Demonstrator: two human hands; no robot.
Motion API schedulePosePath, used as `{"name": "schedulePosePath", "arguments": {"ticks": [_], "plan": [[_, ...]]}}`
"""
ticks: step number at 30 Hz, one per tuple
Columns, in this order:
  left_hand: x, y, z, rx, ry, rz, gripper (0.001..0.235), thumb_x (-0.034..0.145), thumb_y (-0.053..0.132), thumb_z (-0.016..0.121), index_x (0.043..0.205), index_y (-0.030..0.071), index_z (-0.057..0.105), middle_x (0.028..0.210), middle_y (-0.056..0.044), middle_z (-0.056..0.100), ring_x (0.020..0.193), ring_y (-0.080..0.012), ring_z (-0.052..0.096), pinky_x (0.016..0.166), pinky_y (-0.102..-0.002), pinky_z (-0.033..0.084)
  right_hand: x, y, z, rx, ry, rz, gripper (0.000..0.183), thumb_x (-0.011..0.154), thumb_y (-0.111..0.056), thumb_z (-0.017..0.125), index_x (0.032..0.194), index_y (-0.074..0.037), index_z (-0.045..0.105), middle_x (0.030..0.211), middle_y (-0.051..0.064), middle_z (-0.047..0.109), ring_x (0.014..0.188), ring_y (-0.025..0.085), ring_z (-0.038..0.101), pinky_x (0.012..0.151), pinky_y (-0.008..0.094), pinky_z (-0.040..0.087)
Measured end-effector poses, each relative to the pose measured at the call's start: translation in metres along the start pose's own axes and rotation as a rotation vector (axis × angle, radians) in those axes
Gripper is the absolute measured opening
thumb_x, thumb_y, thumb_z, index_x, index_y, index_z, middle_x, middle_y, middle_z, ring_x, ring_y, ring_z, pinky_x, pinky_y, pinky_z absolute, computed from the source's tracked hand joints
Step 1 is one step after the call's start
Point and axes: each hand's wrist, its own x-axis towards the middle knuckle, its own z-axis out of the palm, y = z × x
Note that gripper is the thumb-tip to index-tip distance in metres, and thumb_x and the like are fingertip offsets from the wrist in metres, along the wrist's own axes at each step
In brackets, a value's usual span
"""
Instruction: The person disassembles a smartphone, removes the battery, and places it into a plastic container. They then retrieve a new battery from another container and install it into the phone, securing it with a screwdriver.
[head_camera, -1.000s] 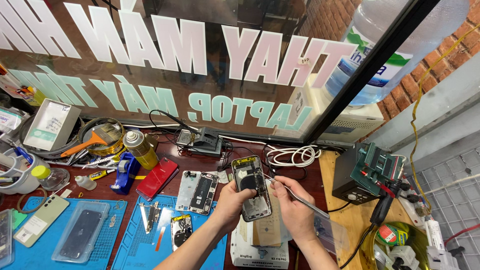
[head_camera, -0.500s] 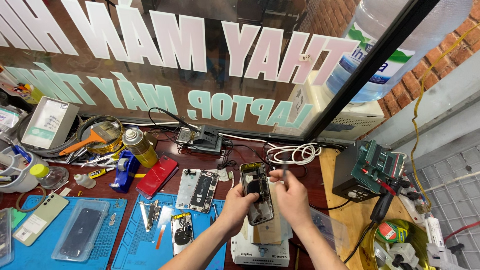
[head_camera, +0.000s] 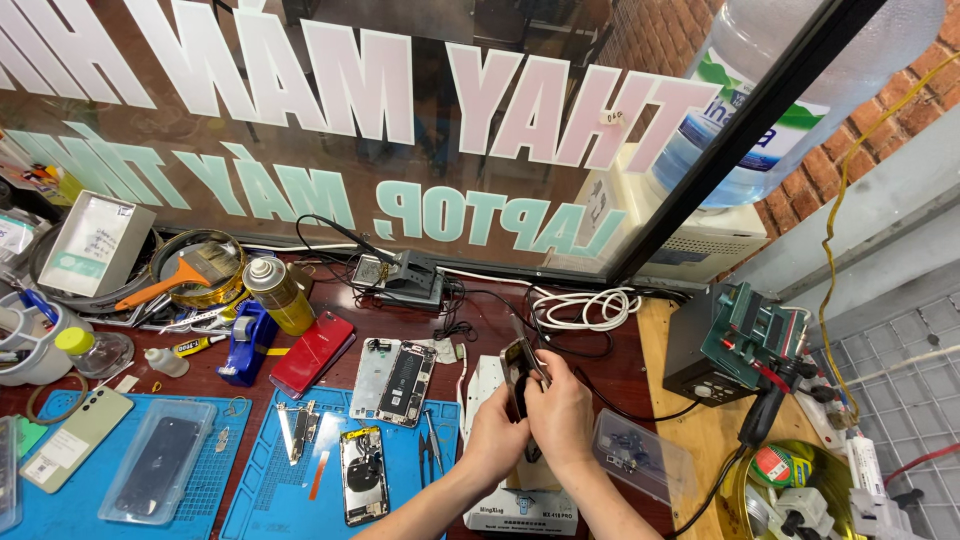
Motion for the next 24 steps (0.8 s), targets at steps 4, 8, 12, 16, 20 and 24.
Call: {"name": "schedulePosePath", "arguments": {"ticks": [4, 8, 12, 16, 20, 24], "plan": [[-0.006, 0.008, 0.005, 0.116, 0.023, -0.001, 0.037, 0.087, 0.009, 0.067, 0.123, 0.006, 0.062, 0.098, -0.007, 0.076, 0.088, -0.0134, 0.070, 0.079, -0.029, 0.055, 0.005, 0.006, 0.005, 0.039, -0.029, 0.102, 0.039, 0.084, -0.009, 0.068, 0.123, -0.006, 0.067, 0.101, 0.016, 0.078, 0.092, 0.031, 0.076, 0.084, 0.041, 0.059], [-0.006, 0.005, 0.005, 0.106, -0.003, -0.011, 0.036, 0.088, 0.010, 0.069, 0.123, 0.004, 0.063, 0.100, -0.007, 0.076, 0.091, -0.0130, 0.069, 0.081, -0.029, 0.055, 0.003, 0.012, 0.011, 0.056, -0.048, 0.100, 0.041, 0.088, -0.007, 0.063, 0.130, -0.006, 0.061, 0.101, 0.017, 0.075, 0.094, 0.034, 0.074, 0.084, 0.044, 0.057], [0.001, -0.010, -0.001, -0.046, -0.089, -0.041, 0.036, 0.089, 0.008, 0.069, 0.124, 0.002, 0.062, 0.106, -0.005, 0.075, 0.095, -0.0105, 0.067, 0.083, -0.027, 0.055, -0.001, 0.018, 0.012, 0.077, 0.001, -0.070, 0.045, 0.087, -0.002, 0.061, 0.132, -0.004, 0.056, 0.104, 0.019, 0.070, 0.094, 0.037, 0.070, 0.083, 0.047, 0.054], [0.016, -0.029, -0.008, -0.146, -0.142, -0.107, 0.035, 0.088, 0.001, 0.066, 0.123, 0.002, 0.063, 0.107, -0.004, 0.074, 0.095, -0.0105, 0.067, 0.084, -0.027, 0.055, 0.000, 0.017, 0.010, 0.126, -0.036, -0.056, 0.043, 0.087, -0.003, 0.061, 0.130, -0.006, 0.061, 0.096, 0.016, 0.072, 0.085, 0.033, 0.072, 0.075, 0.044, 0.056], [0.027, -0.037, -0.013, -0.258, -0.159, -0.127, 0.037, 0.082, -0.008, 0.062, 0.118, 0.000, 0.065, 0.102, -0.006, 0.072, 0.089, -0.0129, 0.066, 0.079, -0.029, 0.054, 0.011, 0.022, -0.007, 0.150, -0.060, 0.040, 0.027, 0.089, -0.012, 0.068, 0.115, -0.007, 0.073, 0.091, 0.009, 0.075, 0.071, 0.021, 0.069, 0.063, 0.035, 0.054], [0.031, -0.029, -0.019, -0.393, -0.170, -0.218, 0.028, 0.089, 0.000, 0.060, 0.116, 0.003, 0.067, 0.102, -0.004, 0.073, 0.089, -0.0121, 0.068, 0.078, -0.030, 0.057, 0.019, 0.037, -0.031, 0.239, 0.014, -0.041, 0.025, 0.088, -0.017, 0.074, 0.109, -0.004, 0.076, 0.090, 0.004, 0.075, 0.067, 0.010, 0.063, 0.061, 0.026, 0.051]]}}
